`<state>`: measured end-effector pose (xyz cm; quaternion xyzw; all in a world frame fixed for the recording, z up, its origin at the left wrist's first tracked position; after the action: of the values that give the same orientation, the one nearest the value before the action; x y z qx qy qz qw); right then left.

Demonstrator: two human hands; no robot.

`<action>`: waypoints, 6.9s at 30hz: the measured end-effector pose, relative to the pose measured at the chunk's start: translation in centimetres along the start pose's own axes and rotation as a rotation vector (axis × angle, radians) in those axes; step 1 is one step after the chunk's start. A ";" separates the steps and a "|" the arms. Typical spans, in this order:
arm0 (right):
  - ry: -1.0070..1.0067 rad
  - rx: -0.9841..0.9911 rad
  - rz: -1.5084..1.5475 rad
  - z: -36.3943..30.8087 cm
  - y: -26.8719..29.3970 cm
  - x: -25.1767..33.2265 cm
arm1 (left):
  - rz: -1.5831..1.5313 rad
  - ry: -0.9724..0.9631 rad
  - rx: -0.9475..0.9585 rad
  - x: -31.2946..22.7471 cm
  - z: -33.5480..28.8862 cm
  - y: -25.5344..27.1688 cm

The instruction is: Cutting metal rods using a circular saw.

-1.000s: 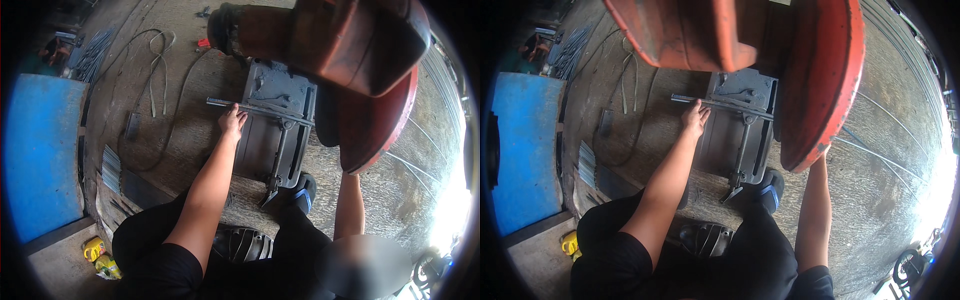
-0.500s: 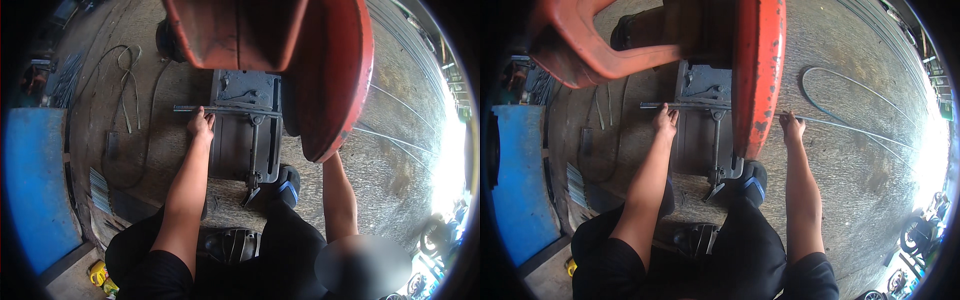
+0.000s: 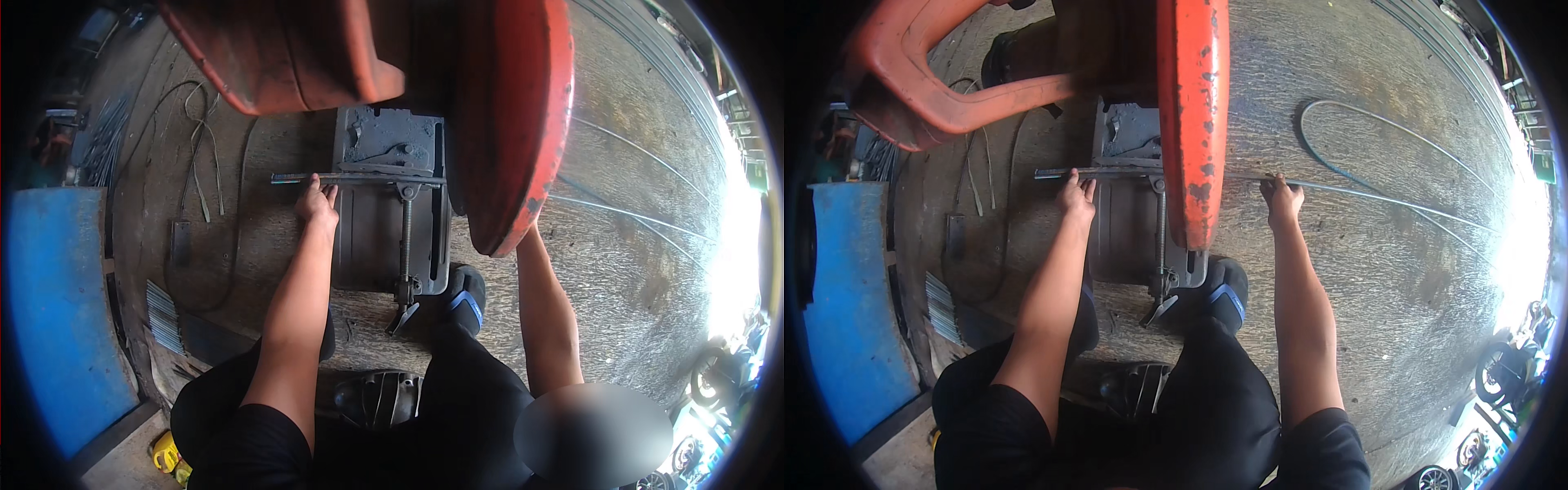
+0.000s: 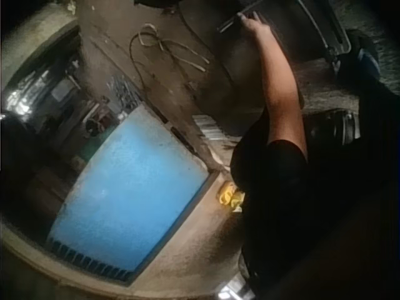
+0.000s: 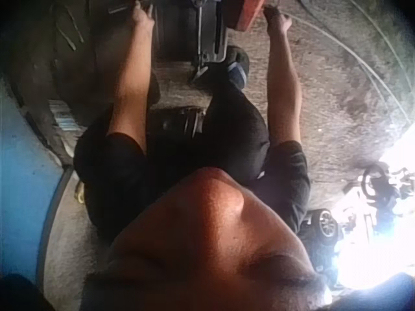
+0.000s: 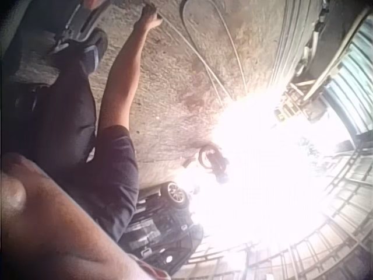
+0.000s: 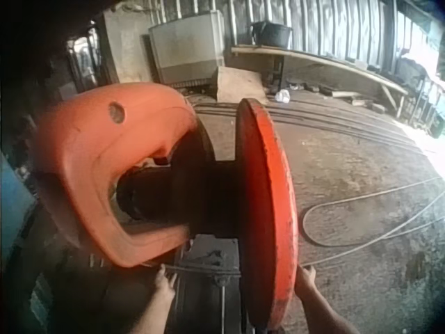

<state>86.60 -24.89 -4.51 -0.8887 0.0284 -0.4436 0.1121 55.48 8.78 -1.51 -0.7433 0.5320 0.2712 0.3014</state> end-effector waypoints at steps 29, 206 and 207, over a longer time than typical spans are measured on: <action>-0.010 -0.005 -0.049 -0.5 -0.5 0.3 | -0.064 -0.045 0.003 0.0 1.3 0.6; 1.272 0.029 -0.629 -33.8 -10.8 13.3 | 0.303 0.019 0.486 -2.3 2.9 -4.1; 1.259 0.032 -0.631 -33.7 -10.7 13.0 | 0.329 0.007 0.479 -3.1 3.1 -3.2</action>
<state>67.12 -22.26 27.68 -0.4270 -0.1778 -0.8854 -0.0465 57.41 13.78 -0.84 -0.5558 0.6954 0.1804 0.4183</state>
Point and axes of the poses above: each hand's wrist, its own z-axis towards the middle knuckle, its own y-axis out of the back of the hand, x = y × z, the point moved 6 cm from there along z, towards the middle knuckle
